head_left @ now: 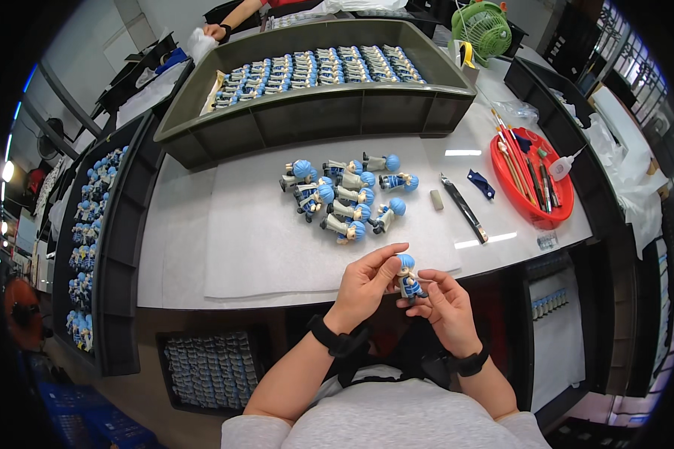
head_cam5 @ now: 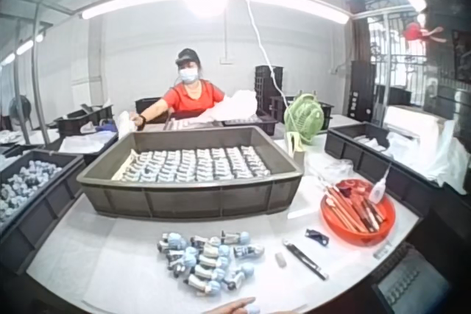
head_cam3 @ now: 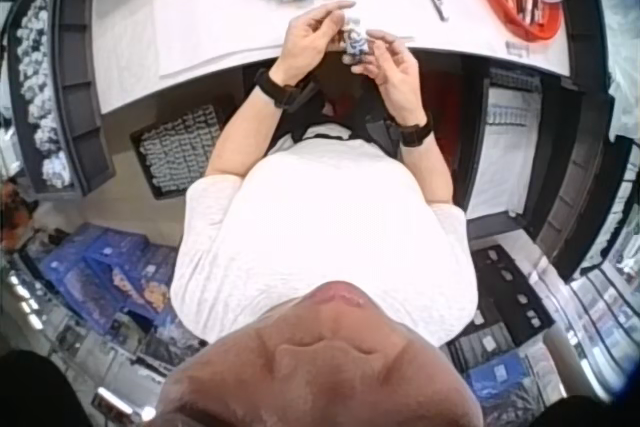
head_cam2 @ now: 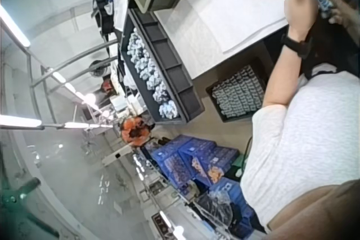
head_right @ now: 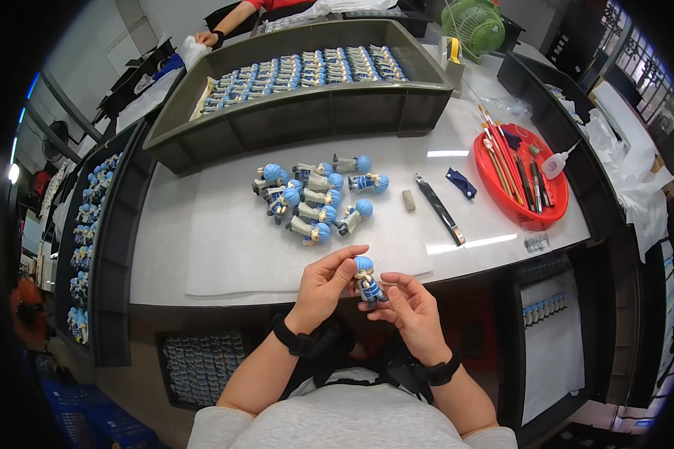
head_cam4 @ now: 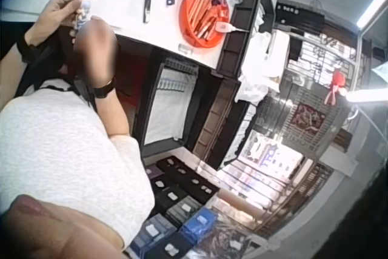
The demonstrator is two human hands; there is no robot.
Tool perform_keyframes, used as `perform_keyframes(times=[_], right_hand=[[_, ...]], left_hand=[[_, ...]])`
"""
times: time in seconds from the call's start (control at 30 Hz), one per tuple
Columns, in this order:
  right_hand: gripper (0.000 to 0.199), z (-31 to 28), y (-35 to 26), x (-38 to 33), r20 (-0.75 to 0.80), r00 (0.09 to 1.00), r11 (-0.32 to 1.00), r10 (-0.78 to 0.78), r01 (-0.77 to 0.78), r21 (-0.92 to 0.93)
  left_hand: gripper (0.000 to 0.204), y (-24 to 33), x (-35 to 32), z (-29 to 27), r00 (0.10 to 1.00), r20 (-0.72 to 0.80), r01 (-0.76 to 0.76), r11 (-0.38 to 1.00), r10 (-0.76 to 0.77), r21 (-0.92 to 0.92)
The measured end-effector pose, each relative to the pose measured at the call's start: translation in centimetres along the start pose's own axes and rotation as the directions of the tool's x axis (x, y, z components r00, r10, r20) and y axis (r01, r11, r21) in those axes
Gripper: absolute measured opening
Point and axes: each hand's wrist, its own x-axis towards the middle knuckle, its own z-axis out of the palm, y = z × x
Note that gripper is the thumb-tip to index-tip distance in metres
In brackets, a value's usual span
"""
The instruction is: The person assembles small blue and white toy figures at a workbench. They pick up individual figures, attach small parts, and place the completed figures into a tray. The process is repeated for multiple figures.
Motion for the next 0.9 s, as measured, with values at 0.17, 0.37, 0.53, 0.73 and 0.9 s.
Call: perform_keyframes(times=[0.17, 0.37, 0.53, 0.73, 0.9], right_hand=[[0.031, 0.18, 0.28, -0.12, -0.029, 0.995, 0.995, -0.091, 0.09, -0.041], [0.028, -0.28, 0.66, 0.1, -0.043, 0.97, 0.954, -0.237, 0.224, -0.199], [0.028, -0.09, 0.5, 0.02, -0.075, 0.986, 0.989, -0.146, 0.144, -0.035], [0.027, -0.49, 0.76, 0.06, -0.09, 0.973, 0.973, -0.213, 0.203, -0.109], [0.031, -0.36, 0.84, 0.08, -0.072, 0.926, 0.896, -0.371, 0.337, -0.288]], left_hand=[[0.027, -0.2, 0.13, 0.01, 1.0, 0.001, 0.007, 0.998, -0.007, -0.059], [0.027, -0.27, 0.2, -0.14, 1.0, 0.016, 0.011, 0.998, -0.01, -0.054], [0.027, -0.18, 0.17, 0.02, 1.0, 0.008, 0.022, 0.997, -0.022, -0.076], [0.027, 0.03, 0.16, -0.1, 0.999, 0.036, 0.013, 0.999, -0.012, -0.05], [0.027, 0.2, 0.12, 0.11, 0.999, 0.025, 0.032, 0.998, -0.031, -0.06]])
